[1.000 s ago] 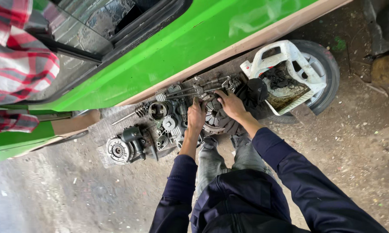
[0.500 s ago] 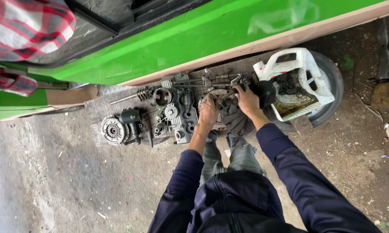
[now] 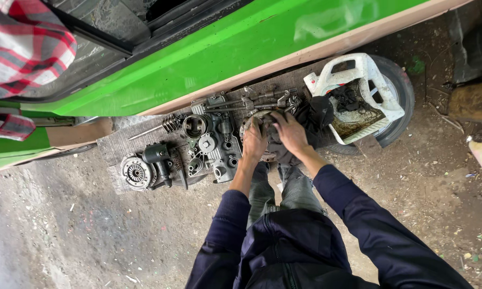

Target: The person kneels beside a green vehicle and works on clutch parts laid on a wooden board on the ground. They wipe a clutch disc and pressure plate with a rag, fit the disc into the pressure plate assembly, and handle other engine components laid out nearby.

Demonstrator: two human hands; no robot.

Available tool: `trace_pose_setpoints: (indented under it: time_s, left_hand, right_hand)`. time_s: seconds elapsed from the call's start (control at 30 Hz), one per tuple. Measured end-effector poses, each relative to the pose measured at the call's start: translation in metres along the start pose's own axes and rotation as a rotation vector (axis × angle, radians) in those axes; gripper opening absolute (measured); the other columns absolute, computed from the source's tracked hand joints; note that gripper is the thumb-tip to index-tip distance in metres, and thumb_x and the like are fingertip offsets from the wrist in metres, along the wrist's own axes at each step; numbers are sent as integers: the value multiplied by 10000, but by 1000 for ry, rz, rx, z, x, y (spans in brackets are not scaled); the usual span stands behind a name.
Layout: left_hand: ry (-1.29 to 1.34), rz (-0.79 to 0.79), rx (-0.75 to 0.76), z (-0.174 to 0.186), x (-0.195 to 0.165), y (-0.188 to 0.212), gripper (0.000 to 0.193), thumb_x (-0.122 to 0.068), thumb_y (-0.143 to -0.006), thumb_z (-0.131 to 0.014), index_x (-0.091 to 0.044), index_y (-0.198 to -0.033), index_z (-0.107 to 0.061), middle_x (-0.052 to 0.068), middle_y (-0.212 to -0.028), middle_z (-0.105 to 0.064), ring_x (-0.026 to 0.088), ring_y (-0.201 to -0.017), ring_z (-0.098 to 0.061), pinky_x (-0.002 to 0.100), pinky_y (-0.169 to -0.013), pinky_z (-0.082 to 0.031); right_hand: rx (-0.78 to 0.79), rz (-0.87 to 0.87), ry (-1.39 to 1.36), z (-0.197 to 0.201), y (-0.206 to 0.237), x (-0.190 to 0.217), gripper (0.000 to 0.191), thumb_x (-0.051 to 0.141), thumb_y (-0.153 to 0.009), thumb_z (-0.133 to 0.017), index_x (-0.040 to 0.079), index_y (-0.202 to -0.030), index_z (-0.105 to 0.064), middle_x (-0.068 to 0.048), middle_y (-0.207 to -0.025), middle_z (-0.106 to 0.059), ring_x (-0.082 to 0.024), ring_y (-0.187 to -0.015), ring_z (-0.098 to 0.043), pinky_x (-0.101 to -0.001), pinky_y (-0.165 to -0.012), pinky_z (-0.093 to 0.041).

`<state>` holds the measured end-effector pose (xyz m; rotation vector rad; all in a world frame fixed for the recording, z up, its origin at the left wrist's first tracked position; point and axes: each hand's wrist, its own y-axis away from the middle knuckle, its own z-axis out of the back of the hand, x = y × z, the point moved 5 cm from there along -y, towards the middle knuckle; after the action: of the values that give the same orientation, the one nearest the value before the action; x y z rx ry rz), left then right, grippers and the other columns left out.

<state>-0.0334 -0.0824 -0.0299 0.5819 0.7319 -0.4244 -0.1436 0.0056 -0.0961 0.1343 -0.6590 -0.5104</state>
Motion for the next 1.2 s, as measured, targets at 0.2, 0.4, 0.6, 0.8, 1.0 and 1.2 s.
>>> trace_pose_setpoints:
  time_s: [0.2,0.4,0.6,0.8,1.0,1.2]
  left_hand:
    - [-60,-163,-191,0,-4,14,317,-204,-936,-679,48,-1115,-611,282,-950,-724,511,-894,-700,547,-790,-553]
    - [-316,243,164,8,10,-3,608,-572,-1014,-518,-1,-1020,-725,323,-993,-696,485,-1017,-668,526,-923,-513]
    - [-437,196,141,16,33,24,636,-577,-1011,-478,-22,-912,-772,265,-918,-734,448,-930,-717,527,-852,-544]
    - [-101,353,-12,33,109,61,630,-608,-978,-572,-34,-840,-791,265,-788,-711,432,-839,-717,502,-797,-535]
    - [26,430,42,35,132,71,619,-610,-961,-548,-52,-817,-772,220,-771,-731,399,-774,-733,494,-778,-551]
    - [-52,443,-128,37,136,75,622,-635,-953,-558,-61,-889,-789,243,-810,-720,431,-826,-703,511,-793,-539]
  right_hand:
    - [62,-87,7,9,-38,-50,422,246,-1066,-517,295,-1484,-480,-268,-1361,-566,-446,-1103,-654,-514,-883,-564]
    - [46,103,173,10,-35,-31,565,69,-977,-512,306,-1489,-502,-272,-1490,-461,-428,-1250,-601,-446,-930,-572]
    - [178,172,220,-8,-12,10,637,13,-972,-491,355,-1510,-478,-197,-1564,-471,-300,-1146,-695,-366,-849,-628]
    - [113,200,-25,-39,1,23,482,218,-1076,-516,288,-1546,-434,-250,-1518,-492,-375,-1097,-699,-422,-868,-616]
    - [-295,46,-259,-24,-22,14,574,262,-1111,-521,138,-1611,-268,-348,-1431,-504,-513,-1128,-632,-494,-892,-580]
    - [96,-64,-106,-63,-21,44,656,297,-1072,-438,180,-1659,-169,-395,-1351,-493,-529,-1054,-639,-519,-878,-564]
